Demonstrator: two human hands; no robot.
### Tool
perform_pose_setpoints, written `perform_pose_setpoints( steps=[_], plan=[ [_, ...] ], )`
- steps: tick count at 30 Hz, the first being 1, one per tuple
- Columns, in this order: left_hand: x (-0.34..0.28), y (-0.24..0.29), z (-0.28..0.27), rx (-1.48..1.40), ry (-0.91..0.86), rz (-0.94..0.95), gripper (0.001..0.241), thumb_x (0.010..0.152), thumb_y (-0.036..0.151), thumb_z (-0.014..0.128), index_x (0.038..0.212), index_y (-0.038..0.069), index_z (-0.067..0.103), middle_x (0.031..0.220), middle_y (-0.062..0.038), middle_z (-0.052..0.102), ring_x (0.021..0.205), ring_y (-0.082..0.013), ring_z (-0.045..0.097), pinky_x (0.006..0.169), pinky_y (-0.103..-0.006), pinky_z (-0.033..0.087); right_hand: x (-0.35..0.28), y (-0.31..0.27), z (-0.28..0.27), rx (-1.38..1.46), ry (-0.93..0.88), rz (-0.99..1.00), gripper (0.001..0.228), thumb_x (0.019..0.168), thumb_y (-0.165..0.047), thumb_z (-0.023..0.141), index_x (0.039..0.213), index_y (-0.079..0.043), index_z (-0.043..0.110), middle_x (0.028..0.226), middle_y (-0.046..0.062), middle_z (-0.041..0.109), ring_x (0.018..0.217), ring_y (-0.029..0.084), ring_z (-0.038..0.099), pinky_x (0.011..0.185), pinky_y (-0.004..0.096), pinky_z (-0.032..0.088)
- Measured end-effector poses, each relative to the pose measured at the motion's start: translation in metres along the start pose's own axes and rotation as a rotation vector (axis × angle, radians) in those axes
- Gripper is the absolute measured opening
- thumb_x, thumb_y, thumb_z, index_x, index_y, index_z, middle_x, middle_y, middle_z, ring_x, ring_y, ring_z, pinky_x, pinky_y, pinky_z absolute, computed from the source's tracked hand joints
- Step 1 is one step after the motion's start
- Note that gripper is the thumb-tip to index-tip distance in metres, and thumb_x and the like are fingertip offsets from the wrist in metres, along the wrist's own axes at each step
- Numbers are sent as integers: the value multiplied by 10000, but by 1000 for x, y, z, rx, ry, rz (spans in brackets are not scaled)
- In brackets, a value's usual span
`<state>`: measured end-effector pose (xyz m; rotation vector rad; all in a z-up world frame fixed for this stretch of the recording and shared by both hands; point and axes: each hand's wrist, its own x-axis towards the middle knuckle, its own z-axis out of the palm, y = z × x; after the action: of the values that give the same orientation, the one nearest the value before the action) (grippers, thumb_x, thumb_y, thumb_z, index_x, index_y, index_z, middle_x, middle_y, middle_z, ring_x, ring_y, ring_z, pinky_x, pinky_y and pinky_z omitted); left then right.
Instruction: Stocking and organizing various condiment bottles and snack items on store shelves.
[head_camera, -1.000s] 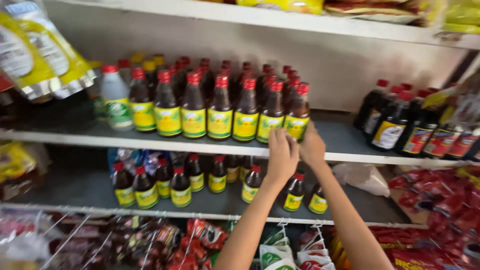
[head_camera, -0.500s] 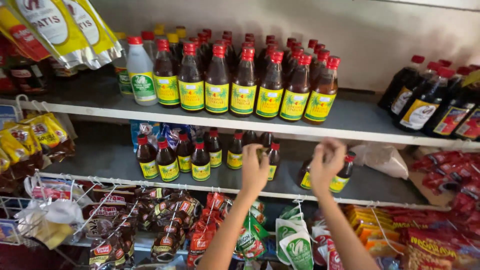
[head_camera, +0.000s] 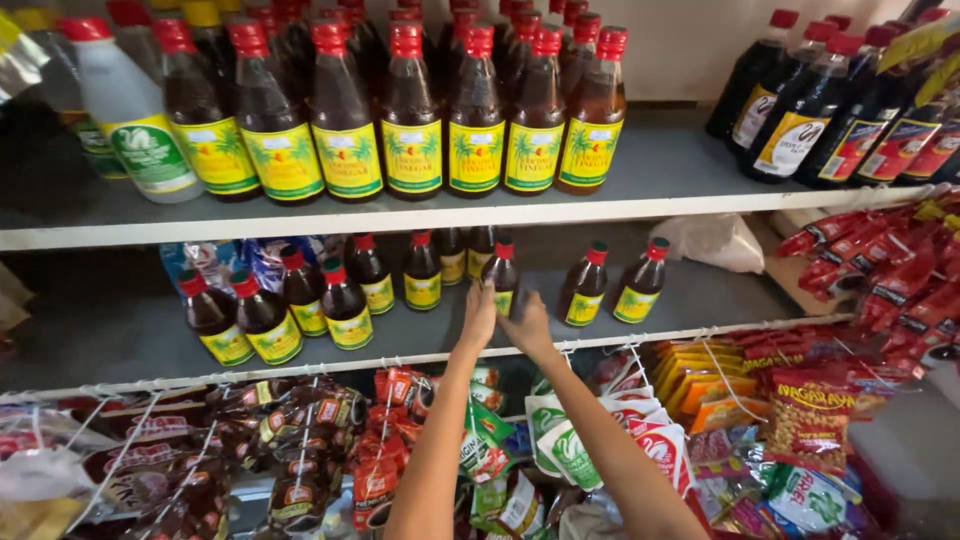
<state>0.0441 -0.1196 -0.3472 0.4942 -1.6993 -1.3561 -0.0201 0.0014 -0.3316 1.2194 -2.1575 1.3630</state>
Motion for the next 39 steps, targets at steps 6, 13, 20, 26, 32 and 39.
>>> perform_pose_setpoints(
  steps=[6,13,20,26,32,39],
  plan=[
    [-29,42,-5,292,102,-5,694,937,498,632,1415,9,508,1327,-310,524,1235,-485,500,1070,-533,403,2,-39,-1,136,-11,153,716,759,-284,841,1313,-11,480,1061,304,683,939,482,692,773,520,558],
    [-75,108,-25,214,85,219,716,871,308,768,1444,4,465,1297,-259,508,1191,-446,535,1026,-479,463,-8,-91,-52,173,60,83,684,734,-307,894,1255,-16,561,1056,288,726,988,471,702,779,491,580],
    [-140,266,-5,120,71,408,693,771,280,837,1334,9,537,1241,-197,580,1184,-373,583,1021,-470,463,-18,-132,-179,326,156,-18,739,651,-257,930,1262,-9,597,1002,123,777,889,203,772,782,348,609],
    [-137,391,48,103,71,558,707,724,289,879,1301,21,570,1233,-178,598,1158,-356,581,1008,-464,459,30,-159,-303,275,283,-145,721,625,-229,929,1222,14,606,1007,99,761,906,139,721,811,335,592],
    [-71,441,94,36,-22,701,622,876,322,781,1366,8,562,1284,-169,597,1217,-331,601,1063,-431,492,126,-164,-376,316,232,-118,561,705,-226,886,1163,5,656,1017,88,771,914,132,718,839,332,591],
    [31,385,144,187,-27,623,815,896,399,727,1450,-101,398,1348,-299,480,1259,-434,537,1077,-458,449,229,-122,-347,18,273,-268,647,651,-363,919,1108,19,665,1039,201,753,962,298,735,854,402,561]
  ],
)
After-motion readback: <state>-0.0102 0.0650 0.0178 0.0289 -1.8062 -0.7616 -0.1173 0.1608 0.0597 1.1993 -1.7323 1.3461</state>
